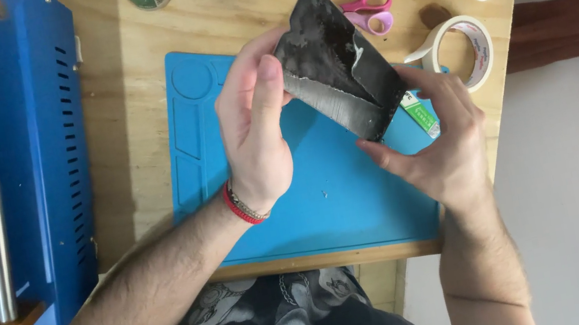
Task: Applying adhesive tape to the edges of a mobile phone screen during a repair process.
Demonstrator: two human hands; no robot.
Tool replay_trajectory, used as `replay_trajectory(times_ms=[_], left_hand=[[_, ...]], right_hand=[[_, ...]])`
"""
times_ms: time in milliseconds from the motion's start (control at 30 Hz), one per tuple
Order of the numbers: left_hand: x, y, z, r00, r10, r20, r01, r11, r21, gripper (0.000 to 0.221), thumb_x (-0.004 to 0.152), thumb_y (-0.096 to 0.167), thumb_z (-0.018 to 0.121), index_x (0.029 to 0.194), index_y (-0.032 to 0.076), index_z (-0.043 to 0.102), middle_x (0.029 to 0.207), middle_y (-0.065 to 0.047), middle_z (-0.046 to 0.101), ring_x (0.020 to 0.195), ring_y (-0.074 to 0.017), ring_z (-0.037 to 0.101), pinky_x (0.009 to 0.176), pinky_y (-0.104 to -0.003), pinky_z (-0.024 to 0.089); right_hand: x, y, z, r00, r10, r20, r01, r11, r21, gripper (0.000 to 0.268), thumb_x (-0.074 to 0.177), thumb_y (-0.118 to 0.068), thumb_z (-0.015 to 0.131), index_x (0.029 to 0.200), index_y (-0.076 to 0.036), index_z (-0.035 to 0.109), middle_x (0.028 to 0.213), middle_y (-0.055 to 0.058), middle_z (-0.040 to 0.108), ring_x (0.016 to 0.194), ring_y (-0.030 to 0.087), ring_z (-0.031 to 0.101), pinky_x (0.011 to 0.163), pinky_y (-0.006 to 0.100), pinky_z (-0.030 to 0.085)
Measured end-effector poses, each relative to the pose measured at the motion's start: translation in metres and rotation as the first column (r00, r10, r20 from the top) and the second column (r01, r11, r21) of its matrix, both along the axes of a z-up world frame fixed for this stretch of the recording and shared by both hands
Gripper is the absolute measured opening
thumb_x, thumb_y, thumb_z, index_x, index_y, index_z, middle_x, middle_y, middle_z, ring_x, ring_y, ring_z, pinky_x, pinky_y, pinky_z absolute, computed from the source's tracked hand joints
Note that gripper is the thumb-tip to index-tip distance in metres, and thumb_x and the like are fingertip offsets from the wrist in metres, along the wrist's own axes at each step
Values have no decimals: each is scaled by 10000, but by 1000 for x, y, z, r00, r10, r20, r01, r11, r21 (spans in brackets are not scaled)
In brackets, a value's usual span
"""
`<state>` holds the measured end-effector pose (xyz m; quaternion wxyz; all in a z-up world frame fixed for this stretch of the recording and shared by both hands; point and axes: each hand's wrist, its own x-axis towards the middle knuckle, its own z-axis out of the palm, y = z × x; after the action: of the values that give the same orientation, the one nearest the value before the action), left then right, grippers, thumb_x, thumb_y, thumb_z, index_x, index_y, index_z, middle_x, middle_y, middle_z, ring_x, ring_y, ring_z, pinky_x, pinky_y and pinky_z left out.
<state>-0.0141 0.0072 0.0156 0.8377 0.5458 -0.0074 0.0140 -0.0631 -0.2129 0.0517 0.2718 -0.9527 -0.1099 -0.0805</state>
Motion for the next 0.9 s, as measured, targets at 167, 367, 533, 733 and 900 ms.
replay_trajectory(times_ms=[167, 367, 533, 733, 900], left_hand=[[3, -1, 2, 990, -140, 3, 139, 981, -135, 708, 1129, 639, 426, 1410, 18, 615, 1211, -103, 738, 1060, -221, 761, 852, -373, 721], [2, 3, 10, 951, -220, 220, 133, 927, 350, 845, 1172, 670, 142, 1340, 57, 698, 1367, -112, 751, 1318, -290, 706, 1165, -405, 512], [3, 2, 0, 975, -151, 165, 135, 985, 103, 734, 1189, 655, 260, 1308, 71, 689, 1257, -52, 740, 1207, -200, 701, 1087, -357, 564], [4, 11, 18, 942, 266, 204, -311, 920, 239, 585, 1194, 510, 228, 1164, 117, 660, 1047, -47, 694, 1015, -192, 670, 951, -352, 457], [7, 12, 19, 933, 322, 164, -352, 912, 212, 484, 1147, 440, 333, 1046, 67, 624, 1044, -49, 635, 906, -197, 650, 898, -338, 456]], right_hand=[[-4, -1, 3, 981, 11, -196, 20, 988, 153, 733, 831, -283, 953, 1438, -11, 646, 1311, 95, 724, 1176, 227, 690, 969, 371, 548], [-5, -17, -3, 897, 134, -422, 102, 865, 492, 740, 849, -411, 840, 1442, -27, 620, 1331, 104, 728, 1203, 212, 701, 978, 332, 521], [-4, -6, 10, 902, 81, -425, 81, 934, 349, 769, 767, -232, 958, 1454, -96, 639, 1272, 13, 730, 1194, 150, 673, 998, 346, 511], [-5, -2, 18, 911, 42, -410, -36, 999, 22, 812, 737, -276, 1015, 1444, -64, 678, 1391, 61, 743, 1255, 218, 642, 1008, 364, 561], [-11, -16, 8, 910, 76, -409, -163, 970, -183, 878, 686, -348, 1039, 1462, -97, 713, 1205, 64, 778, 1212, 274, 637, 910, 452, 582]])
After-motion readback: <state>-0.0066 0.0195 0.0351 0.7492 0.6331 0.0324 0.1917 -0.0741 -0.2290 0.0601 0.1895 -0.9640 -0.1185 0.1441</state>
